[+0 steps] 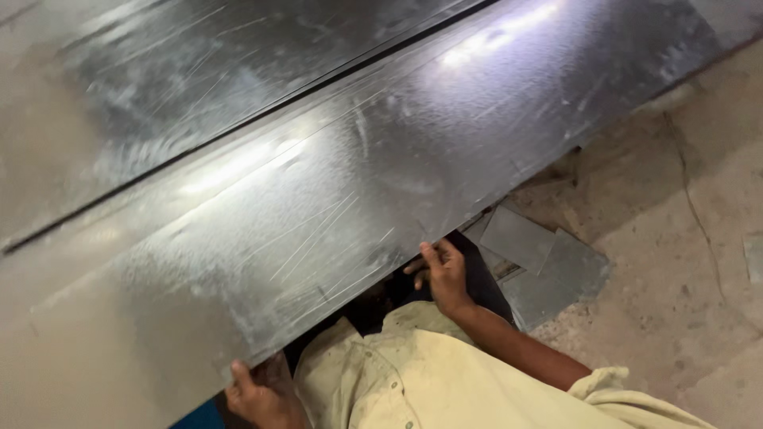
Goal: The person marks a large metal sheet with a white marker, creating a grid of rectangular outlines. They repeatedly draw lines and then lift the sheet to reveal the marked sections. The person works on a blue metal workbench in a workshop environment.
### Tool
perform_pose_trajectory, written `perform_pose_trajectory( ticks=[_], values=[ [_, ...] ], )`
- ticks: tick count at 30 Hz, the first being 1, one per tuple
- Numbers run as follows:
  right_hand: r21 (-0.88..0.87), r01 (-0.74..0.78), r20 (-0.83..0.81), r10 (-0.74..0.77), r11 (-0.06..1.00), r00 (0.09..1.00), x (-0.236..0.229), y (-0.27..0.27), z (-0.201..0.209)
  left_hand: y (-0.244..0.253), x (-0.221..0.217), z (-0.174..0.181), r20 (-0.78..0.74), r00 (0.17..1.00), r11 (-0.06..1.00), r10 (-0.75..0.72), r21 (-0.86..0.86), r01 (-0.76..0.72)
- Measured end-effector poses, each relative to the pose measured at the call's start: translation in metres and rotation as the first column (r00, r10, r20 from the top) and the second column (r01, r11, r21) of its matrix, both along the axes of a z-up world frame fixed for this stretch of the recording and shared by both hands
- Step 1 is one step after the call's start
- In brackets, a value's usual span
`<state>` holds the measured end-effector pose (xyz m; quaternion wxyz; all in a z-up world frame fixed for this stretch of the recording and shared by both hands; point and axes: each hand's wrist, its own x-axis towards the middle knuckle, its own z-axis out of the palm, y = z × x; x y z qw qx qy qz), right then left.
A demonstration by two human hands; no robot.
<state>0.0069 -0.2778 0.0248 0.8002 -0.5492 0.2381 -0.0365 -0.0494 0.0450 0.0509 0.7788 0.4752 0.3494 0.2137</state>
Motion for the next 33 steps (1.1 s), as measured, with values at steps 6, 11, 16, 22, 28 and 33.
perform_pose_trajectory(
  ticks=[6, 11, 16, 22, 28, 33],
  values=[
    [0.158, 0.04, -0.06, -0.031, 0.987, 0.998, 0.018, -0.005, 0.007, 0.019, -0.004, -0.031, 0.034, 0.988, 0.985, -0.153, 0.081, 0.15],
    [-0.003, 0.04, 0.046, -0.04, 0.999, 0.998, 0.025, -0.006, 0.038, 0.029, -0.002, -0.048, 0.116, 0.977, 0.983, -0.179, -0.024, 0.183],
    [-0.01, -0.032, 0.317, 0.034, 0.999, 0.948, 0.029, -0.009, 0.108, 0.038, 0.007, -0.021, 0.314, 0.913, 0.944, -0.26, -0.117, 0.309],
    [-0.327, -0.132, 0.211, 0.209, 0.936, 0.955, 0.072, -0.037, 0.105, 0.024, 0.035, 0.016, -0.149, 0.982, 0.988, -0.116, 0.082, 0.13],
    [-0.252, -0.558, -0.278, 0.494, 0.79, 0.824, 0.043, -0.087, 0.094, 0.014, -0.014, -0.045, -0.563, 0.053, 0.383, -0.825, -0.487, 0.785],
    [-0.05, -0.745, -0.209, 0.722, 0.666, 0.66, 0.007, -0.044, 0.063, 0.078, -0.027, -0.083, -0.396, 0.792, 0.82, -0.464, 0.147, 0.553]
  ],
)
